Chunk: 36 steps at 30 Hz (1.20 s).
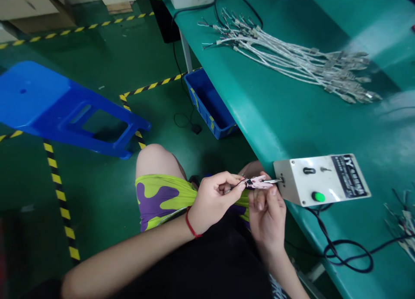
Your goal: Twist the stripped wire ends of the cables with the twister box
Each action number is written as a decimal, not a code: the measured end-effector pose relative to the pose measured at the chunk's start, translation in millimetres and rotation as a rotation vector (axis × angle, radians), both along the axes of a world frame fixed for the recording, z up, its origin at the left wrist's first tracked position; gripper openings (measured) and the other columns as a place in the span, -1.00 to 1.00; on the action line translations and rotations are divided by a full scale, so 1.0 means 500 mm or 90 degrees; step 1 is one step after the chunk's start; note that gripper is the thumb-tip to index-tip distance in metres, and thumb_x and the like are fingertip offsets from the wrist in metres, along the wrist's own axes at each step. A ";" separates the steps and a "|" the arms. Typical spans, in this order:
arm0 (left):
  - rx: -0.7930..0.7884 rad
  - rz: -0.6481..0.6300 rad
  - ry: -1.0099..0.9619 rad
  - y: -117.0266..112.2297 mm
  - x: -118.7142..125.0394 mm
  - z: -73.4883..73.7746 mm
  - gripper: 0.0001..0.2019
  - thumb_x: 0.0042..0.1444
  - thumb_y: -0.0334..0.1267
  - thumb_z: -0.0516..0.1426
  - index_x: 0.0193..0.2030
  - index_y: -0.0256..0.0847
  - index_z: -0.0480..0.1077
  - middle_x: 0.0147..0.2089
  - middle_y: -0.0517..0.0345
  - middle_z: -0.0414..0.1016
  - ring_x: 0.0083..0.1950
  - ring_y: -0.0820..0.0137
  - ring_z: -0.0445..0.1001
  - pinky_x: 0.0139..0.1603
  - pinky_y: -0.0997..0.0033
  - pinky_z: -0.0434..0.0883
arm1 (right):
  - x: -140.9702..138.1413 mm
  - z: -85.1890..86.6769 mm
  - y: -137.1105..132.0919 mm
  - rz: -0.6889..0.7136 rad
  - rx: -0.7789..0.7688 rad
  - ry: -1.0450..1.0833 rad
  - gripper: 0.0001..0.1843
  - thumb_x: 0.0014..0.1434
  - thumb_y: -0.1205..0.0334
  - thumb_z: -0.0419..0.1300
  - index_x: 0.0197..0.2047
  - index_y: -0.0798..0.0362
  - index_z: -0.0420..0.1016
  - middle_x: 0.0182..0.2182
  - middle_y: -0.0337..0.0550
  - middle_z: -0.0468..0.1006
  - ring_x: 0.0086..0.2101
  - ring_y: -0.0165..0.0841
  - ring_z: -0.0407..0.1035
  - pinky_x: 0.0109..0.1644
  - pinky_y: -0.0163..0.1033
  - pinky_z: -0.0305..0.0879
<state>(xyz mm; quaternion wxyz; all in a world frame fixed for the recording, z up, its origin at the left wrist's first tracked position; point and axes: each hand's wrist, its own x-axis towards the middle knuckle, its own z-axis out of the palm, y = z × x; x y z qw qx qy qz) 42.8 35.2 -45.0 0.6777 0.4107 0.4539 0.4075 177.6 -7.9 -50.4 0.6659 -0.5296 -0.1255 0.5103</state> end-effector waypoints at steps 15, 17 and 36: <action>0.006 -0.009 0.001 -0.003 -0.003 0.001 -0.85 0.29 -0.23 0.32 -0.26 -0.26 0.58 0.07 -0.15 0.70 -0.04 0.20 0.65 -0.16 0.32 0.52 | 0.030 0.043 -0.066 -0.285 -0.016 -0.549 -0.52 0.31 0.15 0.33 0.28 -0.06 0.57 -0.50 -0.17 0.46 -0.55 -0.32 0.28 -0.52 -0.20 0.03; 0.014 -0.011 0.004 -0.002 -0.004 0.002 -0.85 0.29 -0.22 0.32 -0.27 -0.25 0.59 0.07 -0.14 0.70 0.00 0.17 0.66 -0.14 0.31 0.52 | 0.035 0.040 -0.063 -0.288 -0.013 -0.543 -0.54 0.30 0.16 0.33 0.26 -0.04 0.59 -0.52 -0.19 0.45 -0.57 -0.33 0.27 -0.53 -0.20 0.02; -0.007 0.022 -0.004 -0.024 -0.030 0.045 -0.86 0.27 -0.21 0.34 -0.24 -0.25 0.62 -0.01 -0.10 0.73 -0.11 0.22 0.68 -0.26 0.37 0.55 | -0.014 0.020 -0.092 0.097 -0.075 -0.323 -0.77 0.24 0.11 0.42 -0.08 0.03 0.70 -0.50 -0.22 0.49 -0.53 -0.41 0.29 -0.48 -0.28 0.16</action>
